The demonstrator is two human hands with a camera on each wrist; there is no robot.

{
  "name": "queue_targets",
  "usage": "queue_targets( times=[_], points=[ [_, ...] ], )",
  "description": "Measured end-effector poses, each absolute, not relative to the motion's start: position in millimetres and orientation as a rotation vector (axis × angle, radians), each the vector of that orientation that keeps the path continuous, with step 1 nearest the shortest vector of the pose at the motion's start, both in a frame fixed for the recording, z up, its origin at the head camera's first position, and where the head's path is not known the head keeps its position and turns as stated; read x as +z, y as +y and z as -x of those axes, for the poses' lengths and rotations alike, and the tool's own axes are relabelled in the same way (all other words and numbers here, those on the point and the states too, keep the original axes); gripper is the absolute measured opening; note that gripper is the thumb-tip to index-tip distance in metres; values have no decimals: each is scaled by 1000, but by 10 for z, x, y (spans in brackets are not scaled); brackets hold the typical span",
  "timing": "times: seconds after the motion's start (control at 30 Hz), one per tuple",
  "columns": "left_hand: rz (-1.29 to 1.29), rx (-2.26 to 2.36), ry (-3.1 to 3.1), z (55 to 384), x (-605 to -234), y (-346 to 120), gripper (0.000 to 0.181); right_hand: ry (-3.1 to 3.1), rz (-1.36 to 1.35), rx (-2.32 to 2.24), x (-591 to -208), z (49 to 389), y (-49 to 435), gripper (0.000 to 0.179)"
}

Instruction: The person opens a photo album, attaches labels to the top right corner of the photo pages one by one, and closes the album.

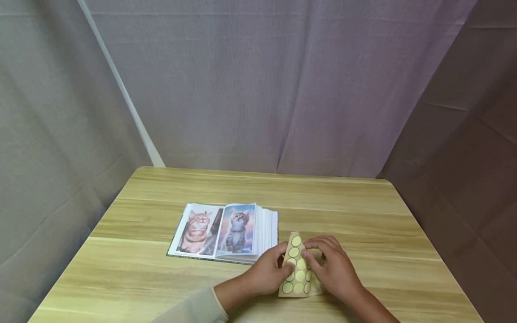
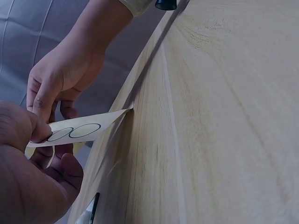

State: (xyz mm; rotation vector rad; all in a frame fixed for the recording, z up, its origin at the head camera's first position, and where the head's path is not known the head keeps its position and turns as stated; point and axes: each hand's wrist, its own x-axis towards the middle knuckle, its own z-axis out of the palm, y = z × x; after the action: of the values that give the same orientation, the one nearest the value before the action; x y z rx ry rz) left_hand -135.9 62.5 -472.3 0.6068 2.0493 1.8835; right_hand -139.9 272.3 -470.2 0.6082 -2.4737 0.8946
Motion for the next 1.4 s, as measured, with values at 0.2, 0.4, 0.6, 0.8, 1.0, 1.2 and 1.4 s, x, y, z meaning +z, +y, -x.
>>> queue_targets(
  times=[0.2, 0.4, 0.6, 0.8, 1.0, 1.2, 1.4],
  points=[
    [-626, 1863, 2080, 1362, -4729, 623, 29, -2463, -607, 908, -4692, 1394, 2716, 26],
    [-643, 1850, 2091, 1362, -4733, 620, 31, -2446, -593, 916, -4695, 1392, 2713, 27],
    [-638, 1848, 2082, 1352, -4716, 618, 34, -2436, -563, 917, -4701, 1397, 2712, 28],
    [-639, 1853, 2077, 1350, -4719, 622, 36, -2422, -555, 943, -4711, 1400, 2713, 31],
    [-620, 1855, 2082, 1350, -4733, 629, 37, -2376, -608, 987, -4720, 1394, 2708, 32],
    [-581, 1871, 2107, 1347, -4750, 639, 38, -2338, -669, 1023, -4729, 1373, 2711, 36],
    [-543, 1891, 2088, 1359, -4783, 643, 38, -2349, -701, 1074, -4744, 1360, 2721, 41]
  ],
)
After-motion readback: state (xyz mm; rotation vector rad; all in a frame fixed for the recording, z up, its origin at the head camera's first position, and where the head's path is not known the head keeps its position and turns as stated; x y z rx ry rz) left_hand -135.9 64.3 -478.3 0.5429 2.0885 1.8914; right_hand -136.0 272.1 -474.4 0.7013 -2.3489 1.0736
